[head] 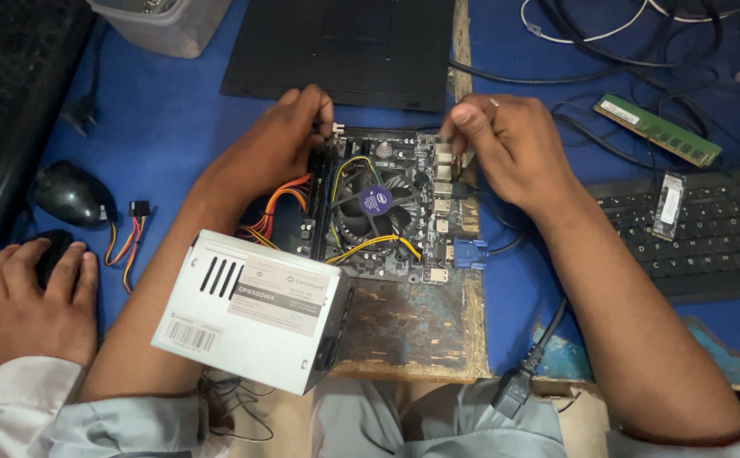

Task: The person connects a power supply unit to a motherboard, plugs in a monitor cable, and inserts a RAM stick into a memory slot. The person then adjusts the power supply and continues connecting cables to the motherboard.

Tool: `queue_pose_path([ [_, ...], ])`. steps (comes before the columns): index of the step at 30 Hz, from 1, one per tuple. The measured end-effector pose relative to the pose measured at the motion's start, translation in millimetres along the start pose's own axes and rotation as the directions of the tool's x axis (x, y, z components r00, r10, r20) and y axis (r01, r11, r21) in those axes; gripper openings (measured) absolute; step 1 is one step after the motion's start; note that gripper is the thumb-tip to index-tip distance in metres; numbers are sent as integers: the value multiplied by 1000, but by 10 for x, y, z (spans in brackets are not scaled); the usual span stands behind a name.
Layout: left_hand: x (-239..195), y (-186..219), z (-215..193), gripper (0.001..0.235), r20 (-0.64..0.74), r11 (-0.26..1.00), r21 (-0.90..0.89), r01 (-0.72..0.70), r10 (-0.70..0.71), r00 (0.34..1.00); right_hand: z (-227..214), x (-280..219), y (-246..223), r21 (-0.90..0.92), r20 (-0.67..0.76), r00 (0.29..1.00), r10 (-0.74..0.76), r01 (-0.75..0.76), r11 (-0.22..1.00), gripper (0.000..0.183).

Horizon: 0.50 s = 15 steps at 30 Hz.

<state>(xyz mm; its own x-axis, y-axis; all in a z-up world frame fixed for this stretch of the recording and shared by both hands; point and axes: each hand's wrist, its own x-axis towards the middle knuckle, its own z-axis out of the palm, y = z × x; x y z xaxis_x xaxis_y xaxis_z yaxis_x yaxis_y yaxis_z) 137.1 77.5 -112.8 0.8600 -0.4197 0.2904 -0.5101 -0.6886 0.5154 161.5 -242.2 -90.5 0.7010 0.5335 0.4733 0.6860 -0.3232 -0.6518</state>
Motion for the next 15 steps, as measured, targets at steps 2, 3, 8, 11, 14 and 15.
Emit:
queue_pose_path([
  [2, 4, -24, 14, 33, 11, 1000, -12, 8, -8, 1000, -1, -1, -1, -11, 3, 1000, 6, -6, 1000, 51],
  [3, 6, -37, 21, 33, 16, 1000, -18, 12, -12, 1000, -1, -2, -2, -16, 5, 1000, 9, -9, 1000, 51],
  [8, -7, -107, 67, 35, 24, 997, -78, 20, -18, 1000, -6, -7, -10, -11, 5, 1000, -10, 10, 1000, 52],
  [11, -20, -166, 89, 34, 17, 997, -82, 2, -1, 1000, -5, 2, -10, -28, 7, 1000, -3, 3, 1000, 52],
  [14, 2, -219, 130, 34, 13, 994, -105, -1, 2, 1000, -6, 4, -5, -17, 6, 1000, -20, 20, 1000, 51],
  [15, 9, -230, 141, 35, 12, 993, -117, 2, 0, 1000, -7, 3, -3, -9, 4, 1000, -30, 30, 1000, 51],
])
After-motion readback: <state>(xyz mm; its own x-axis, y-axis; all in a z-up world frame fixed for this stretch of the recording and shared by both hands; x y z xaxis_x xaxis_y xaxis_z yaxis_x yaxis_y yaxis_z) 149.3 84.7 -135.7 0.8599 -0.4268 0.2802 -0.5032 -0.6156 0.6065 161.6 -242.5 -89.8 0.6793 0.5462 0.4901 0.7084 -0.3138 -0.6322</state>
